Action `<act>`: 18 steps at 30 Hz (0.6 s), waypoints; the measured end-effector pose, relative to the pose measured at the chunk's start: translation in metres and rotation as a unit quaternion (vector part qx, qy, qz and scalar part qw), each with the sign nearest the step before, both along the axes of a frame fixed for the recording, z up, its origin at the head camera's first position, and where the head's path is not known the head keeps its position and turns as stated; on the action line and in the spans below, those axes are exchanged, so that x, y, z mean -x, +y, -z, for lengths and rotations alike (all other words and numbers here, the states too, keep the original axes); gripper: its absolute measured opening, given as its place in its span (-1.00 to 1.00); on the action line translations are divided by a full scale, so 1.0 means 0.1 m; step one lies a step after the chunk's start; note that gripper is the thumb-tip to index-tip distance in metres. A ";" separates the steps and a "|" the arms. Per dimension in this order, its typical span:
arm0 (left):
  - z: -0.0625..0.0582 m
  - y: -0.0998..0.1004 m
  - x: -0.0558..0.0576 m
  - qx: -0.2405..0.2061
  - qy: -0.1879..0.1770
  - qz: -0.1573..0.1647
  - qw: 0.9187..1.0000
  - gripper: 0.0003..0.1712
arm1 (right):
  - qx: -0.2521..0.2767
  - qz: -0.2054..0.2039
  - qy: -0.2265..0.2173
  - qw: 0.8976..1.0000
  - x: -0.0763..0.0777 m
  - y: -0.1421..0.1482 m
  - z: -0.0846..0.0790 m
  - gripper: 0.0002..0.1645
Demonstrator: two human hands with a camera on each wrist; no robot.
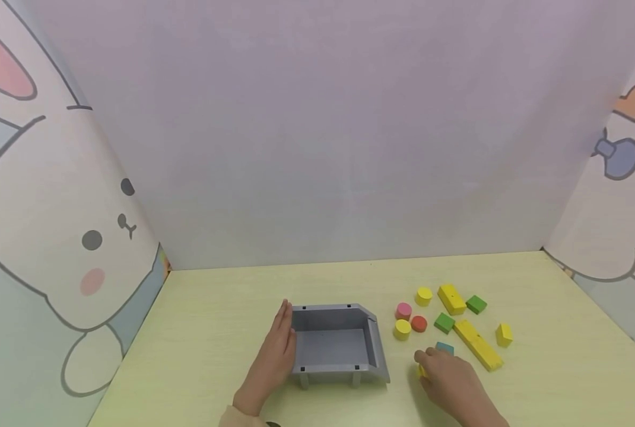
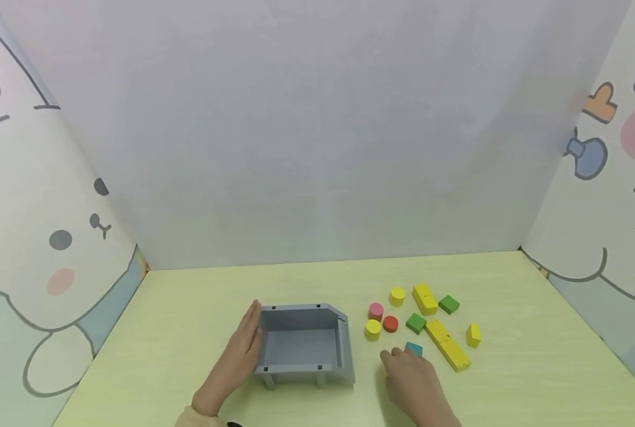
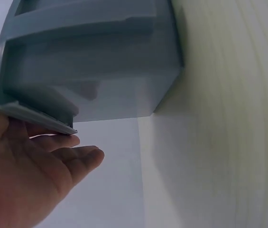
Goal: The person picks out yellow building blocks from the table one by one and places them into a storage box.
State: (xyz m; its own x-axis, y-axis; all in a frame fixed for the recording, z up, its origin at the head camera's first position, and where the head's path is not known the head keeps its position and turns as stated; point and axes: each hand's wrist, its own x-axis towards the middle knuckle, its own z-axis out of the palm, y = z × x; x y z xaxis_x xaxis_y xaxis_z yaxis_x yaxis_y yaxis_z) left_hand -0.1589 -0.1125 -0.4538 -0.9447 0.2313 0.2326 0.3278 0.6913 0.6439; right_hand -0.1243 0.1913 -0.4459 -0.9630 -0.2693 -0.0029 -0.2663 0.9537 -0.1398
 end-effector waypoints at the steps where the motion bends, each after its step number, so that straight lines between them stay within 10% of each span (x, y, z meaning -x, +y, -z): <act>1: 0.01 0.00 0.00 -0.004 -0.001 0.001 1.000 -0.46 | 0.002 0.000 0.001 1.000 0.00 0.00 0.00 -0.77; 18: 0.09 -0.01 0.04 -0.056 0.008 0.012 0.998 -0.45 | 0.016 -0.001 -0.008 1.000 0.01 -0.04 -0.05 -0.80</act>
